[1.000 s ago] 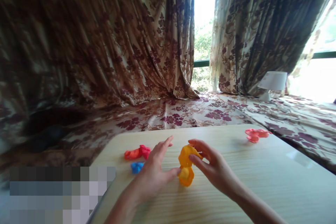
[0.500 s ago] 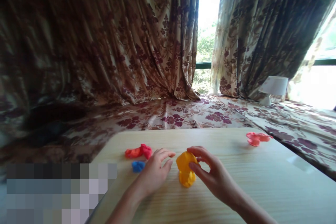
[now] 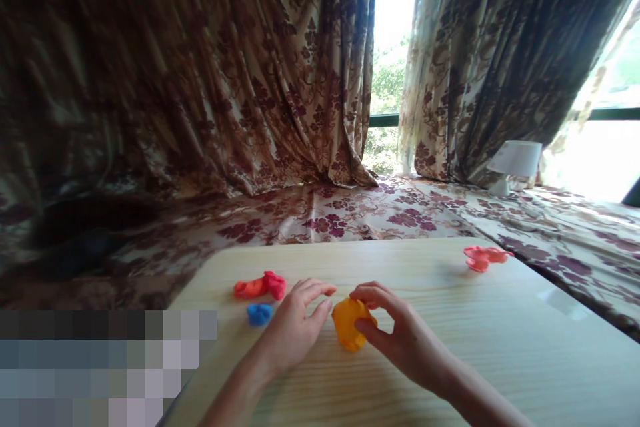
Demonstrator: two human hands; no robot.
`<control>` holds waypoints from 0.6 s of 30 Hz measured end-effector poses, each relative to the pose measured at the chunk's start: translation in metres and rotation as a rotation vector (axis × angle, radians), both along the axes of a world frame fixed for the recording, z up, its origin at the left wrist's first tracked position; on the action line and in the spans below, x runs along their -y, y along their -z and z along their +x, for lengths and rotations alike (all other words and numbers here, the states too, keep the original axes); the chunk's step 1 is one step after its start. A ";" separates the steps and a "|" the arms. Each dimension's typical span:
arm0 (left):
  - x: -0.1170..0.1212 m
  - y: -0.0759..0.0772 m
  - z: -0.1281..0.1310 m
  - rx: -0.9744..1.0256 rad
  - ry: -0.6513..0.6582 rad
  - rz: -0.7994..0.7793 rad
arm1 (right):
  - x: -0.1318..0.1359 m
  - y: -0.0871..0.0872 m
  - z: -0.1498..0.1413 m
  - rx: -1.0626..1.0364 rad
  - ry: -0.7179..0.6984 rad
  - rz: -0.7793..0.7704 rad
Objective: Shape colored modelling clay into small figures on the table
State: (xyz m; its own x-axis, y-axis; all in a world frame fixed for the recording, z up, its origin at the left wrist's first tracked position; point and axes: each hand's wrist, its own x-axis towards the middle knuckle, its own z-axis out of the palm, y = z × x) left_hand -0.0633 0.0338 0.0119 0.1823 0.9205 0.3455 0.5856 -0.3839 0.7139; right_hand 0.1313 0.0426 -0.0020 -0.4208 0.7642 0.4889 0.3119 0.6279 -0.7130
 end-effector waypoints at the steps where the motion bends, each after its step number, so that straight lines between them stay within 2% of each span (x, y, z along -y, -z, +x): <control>1: 0.000 0.000 0.000 0.003 0.000 0.002 | 0.000 0.000 0.001 0.011 -0.004 -0.007; 6: 0.001 0.000 0.003 0.020 0.012 -0.023 | -0.001 -0.005 0.007 0.050 -0.004 -0.039; 9: 0.002 -0.002 0.005 0.022 0.023 -0.047 | -0.006 -0.007 0.012 0.056 0.058 -0.043; 13: 0.002 0.000 0.009 0.008 0.045 -0.040 | -0.015 -0.003 0.020 0.186 0.183 -0.054; 18: 0.001 0.006 0.016 -0.017 0.064 -0.036 | -0.013 0.001 0.027 0.360 0.173 -0.125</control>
State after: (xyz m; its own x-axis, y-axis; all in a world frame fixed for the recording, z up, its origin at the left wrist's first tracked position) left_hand -0.0478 0.0327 0.0057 0.2468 0.9187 0.3084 0.5728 -0.3950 0.7182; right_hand 0.1581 0.0558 -0.0032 -0.4079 0.8829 0.2326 0.6486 0.4595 -0.6067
